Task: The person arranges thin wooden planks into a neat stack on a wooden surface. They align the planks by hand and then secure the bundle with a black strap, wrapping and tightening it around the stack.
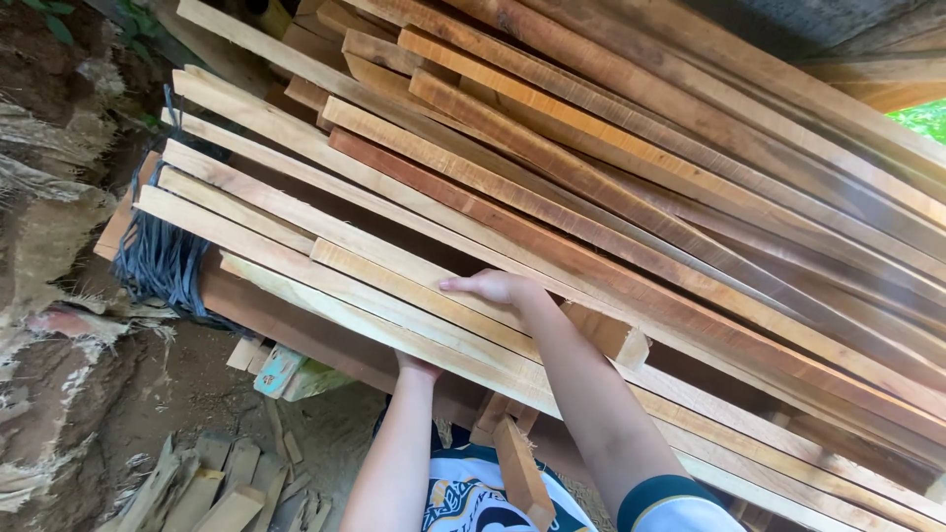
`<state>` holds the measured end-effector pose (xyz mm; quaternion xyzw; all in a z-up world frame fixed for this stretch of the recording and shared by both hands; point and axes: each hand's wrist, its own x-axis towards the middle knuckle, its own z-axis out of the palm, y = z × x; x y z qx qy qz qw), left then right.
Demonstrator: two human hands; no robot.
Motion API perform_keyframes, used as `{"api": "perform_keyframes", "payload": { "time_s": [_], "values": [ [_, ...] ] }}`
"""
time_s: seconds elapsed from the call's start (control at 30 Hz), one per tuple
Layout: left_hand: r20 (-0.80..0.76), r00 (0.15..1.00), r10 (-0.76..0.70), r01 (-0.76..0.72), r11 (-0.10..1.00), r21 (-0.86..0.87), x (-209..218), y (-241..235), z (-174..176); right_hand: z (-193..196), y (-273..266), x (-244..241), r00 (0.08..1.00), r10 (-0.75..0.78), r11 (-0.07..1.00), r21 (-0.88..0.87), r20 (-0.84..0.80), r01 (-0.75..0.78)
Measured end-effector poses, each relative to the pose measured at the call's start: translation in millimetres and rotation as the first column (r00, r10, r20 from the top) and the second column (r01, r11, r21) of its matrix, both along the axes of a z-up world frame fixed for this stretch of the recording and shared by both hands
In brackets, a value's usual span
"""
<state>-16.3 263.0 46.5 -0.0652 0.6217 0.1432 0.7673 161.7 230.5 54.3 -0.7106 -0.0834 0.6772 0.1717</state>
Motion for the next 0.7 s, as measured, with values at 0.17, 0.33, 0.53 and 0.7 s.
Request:
{"api": "perform_keyframes", "payload": {
  "time_s": [0.17,0.33,0.53,0.7],
  "values": [
    [-0.003,1.0,0.025,-0.024,1.0,0.019,-1,-5,20,-7,-3,-5,0.999,-0.027,1.0,0.012,0.044,0.027],
    [0.004,0.999,0.033,-0.033,0.998,0.056,-7,-5,39,-41,-18,-16,0.984,-0.014,0.999,0.054,0.178,0.004],
    [0.026,1.0,-0.001,-0.001,0.996,0.088,-10,-13,55,-4,-67,-77,0.505,0.183,0.86,0.112,0.843,-0.498],
    [0.107,0.994,0.011,-0.019,0.997,0.079,-10,-12,51,-14,-141,-128,0.163,0.223,0.821,-0.095,0.961,-0.564]
  ]
}}
